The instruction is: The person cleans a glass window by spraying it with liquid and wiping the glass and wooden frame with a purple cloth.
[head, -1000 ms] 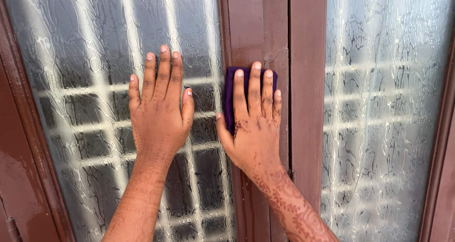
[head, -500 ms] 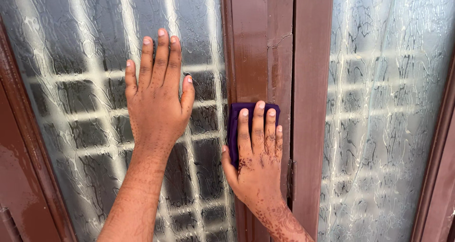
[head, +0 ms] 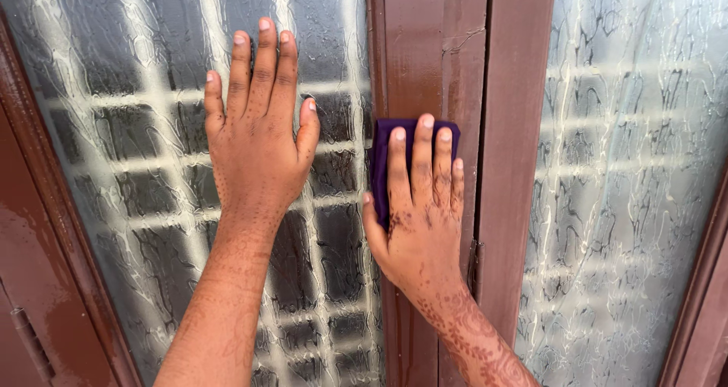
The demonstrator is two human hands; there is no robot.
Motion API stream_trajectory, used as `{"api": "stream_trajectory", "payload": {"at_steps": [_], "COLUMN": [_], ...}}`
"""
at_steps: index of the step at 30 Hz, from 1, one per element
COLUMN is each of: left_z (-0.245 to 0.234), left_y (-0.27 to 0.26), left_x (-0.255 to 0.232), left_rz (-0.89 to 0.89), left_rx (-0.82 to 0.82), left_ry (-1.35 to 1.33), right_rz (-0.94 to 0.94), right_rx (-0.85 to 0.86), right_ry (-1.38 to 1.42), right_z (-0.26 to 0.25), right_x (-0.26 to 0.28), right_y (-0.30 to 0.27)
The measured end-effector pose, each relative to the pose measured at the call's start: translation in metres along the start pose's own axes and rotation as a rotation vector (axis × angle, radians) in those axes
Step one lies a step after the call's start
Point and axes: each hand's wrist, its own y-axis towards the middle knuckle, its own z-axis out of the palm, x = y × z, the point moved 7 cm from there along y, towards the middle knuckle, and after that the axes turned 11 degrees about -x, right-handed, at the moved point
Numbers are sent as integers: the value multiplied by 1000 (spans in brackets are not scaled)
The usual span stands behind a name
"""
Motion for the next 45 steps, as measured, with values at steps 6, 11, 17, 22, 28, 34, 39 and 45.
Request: {"api": "stream_trajectory", "payload": {"at_steps": [6,11,17,22,28,34,39,45], "left_z": [-2,-5,-3,1,1,-1,-1,1], "left_y": [0,1,0,-1,-1,-1,-2,-3], "left_x": [-2,-3,-2,0,1,1,0,2], "left_rz": [-13,-21,-24,-18,-11,-11,-4,-9], "left_rx": [13,28,32,29,21,16,6,16], "left_ry": [-14,-21,-27,-14,-5,-10,2,14], "right_rz": [-2,-5,2,31,16,-4,-1,12], "right_rx": [51,74,17,39,107,68,18,128], "right_ry": [2,22,11,2,11,5,7,16], "right_z": [-3,-4,-2,-1,-9,-5,-6,-6], "right_x": [3,0,0,0,6,4,6,0], "right_y": [-64,-53,-16,-50,-116,-79,-41,-86]}}
